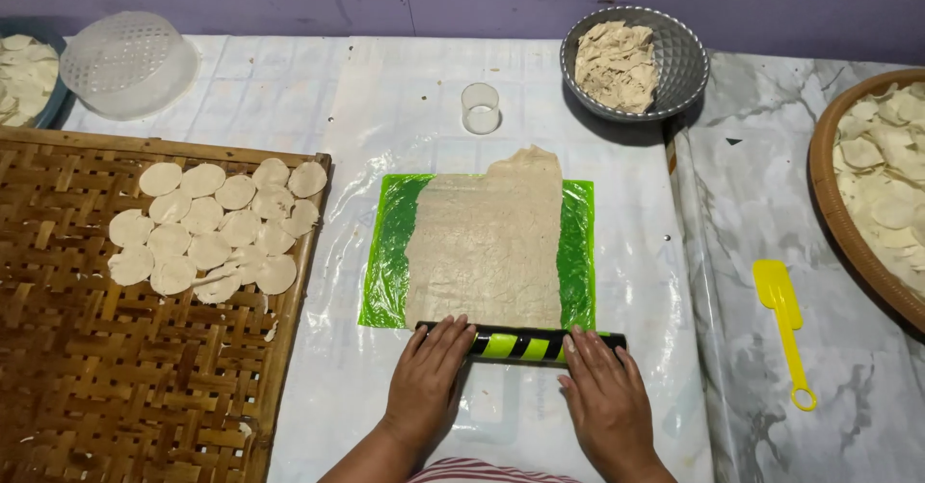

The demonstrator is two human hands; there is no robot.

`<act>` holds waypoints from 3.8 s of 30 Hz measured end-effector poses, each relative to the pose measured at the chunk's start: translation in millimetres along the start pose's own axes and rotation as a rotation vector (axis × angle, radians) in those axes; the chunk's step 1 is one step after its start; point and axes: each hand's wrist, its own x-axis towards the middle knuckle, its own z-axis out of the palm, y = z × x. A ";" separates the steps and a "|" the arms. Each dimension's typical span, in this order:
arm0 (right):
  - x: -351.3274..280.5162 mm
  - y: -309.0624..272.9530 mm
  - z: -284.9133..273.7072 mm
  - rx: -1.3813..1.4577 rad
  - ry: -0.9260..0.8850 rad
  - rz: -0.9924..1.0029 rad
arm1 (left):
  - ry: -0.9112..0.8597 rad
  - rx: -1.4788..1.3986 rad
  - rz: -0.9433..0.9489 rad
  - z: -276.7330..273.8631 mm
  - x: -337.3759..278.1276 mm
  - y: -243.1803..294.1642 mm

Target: Preparing dough circles on a large woven tray and rolling out fresh dough on a mat.

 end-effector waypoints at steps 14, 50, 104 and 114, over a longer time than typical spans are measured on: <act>-31.4 265.1 5.5 -0.427 0.260 0.676 | 0.078 -0.136 0.118 -25.3 18.1 -8.1; 70.3 -10.0 3.1 0.089 -0.223 -0.041 | 0.431 -0.350 -0.355 9.4 85.1 -94.6; 99.3 37.7 -1.6 -0.303 -0.294 0.345 | 0.457 -0.326 -0.353 8.7 84.8 -91.5; 218.7 63.6 18.2 -0.209 -0.098 0.165 | 0.363 0.090 -0.458 3.9 103.1 -95.1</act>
